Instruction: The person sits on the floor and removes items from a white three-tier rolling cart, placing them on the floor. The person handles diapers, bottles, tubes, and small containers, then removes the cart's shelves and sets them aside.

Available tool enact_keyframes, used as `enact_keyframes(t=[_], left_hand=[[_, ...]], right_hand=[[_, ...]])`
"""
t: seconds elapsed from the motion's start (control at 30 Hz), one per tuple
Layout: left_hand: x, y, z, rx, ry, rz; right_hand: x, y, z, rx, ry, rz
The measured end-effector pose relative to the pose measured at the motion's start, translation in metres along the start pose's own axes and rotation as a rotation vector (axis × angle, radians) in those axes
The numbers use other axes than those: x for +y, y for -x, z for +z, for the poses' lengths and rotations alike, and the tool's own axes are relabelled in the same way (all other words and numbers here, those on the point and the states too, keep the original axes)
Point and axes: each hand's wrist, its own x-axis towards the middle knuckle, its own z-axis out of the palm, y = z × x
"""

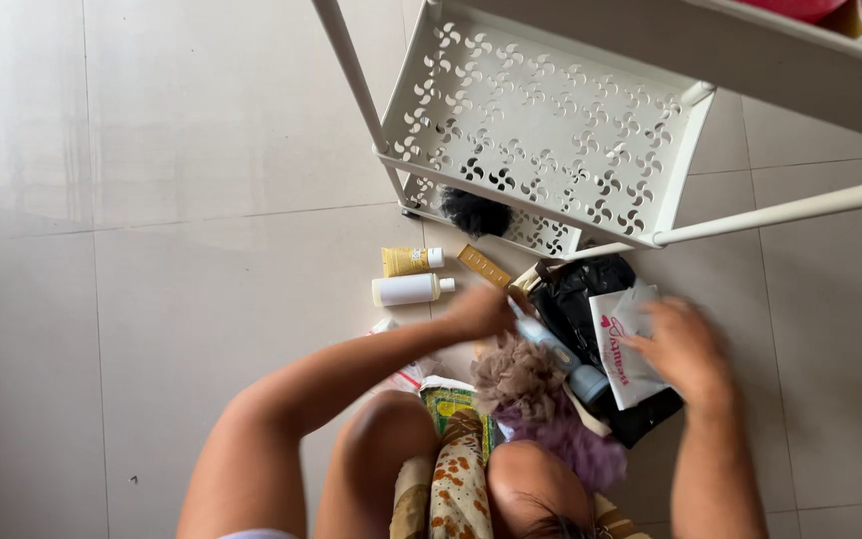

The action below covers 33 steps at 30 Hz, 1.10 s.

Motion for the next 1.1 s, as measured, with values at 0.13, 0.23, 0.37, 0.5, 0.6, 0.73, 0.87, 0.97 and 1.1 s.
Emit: enact_keyframes(t=[0.13, 0.23, 0.37, 0.5, 0.6, 0.73, 0.87, 0.97, 1.1], left_hand=[[0.000, 0.044, -0.067, 0.896, 0.291, 0.103], [0.012, 0.066, -0.094, 1.231, 0.191, 0.275], [0.018, 0.075, -0.122, 1.232, 0.059, 0.408], [-0.001, 0.066, -0.141, 1.182, -0.178, 0.325], [-0.021, 0.058, -0.165, 1.048, -0.192, 0.274], [-0.046, 0.045, -0.187, 0.871, -0.168, 0.415], [-0.053, 0.035, -0.194, 0.821, -0.128, 0.379], [-0.052, 0.038, -0.190, 0.843, -0.135, 0.337], [-0.051, 0.038, -0.197, 0.845, -0.169, 0.358]], right_hand=[[-0.109, -0.059, 0.050, -0.120, -0.041, -0.743], [-0.175, -0.130, 0.095, 0.388, -0.262, -0.846], [-0.197, -0.195, 0.125, 0.473, -0.277, -0.770], [-0.184, -0.202, 0.131, 0.351, -0.386, -0.742], [-0.167, -0.176, 0.118, 0.332, -0.508, -0.844], [-0.133, -0.110, 0.099, -0.053, -0.280, -0.807], [-0.109, -0.052, 0.074, 0.186, -0.619, -0.604], [-0.093, -0.034, 0.045, 0.463, -0.568, -0.248], [-0.091, -0.047, 0.023, 0.608, -0.541, -0.170]])
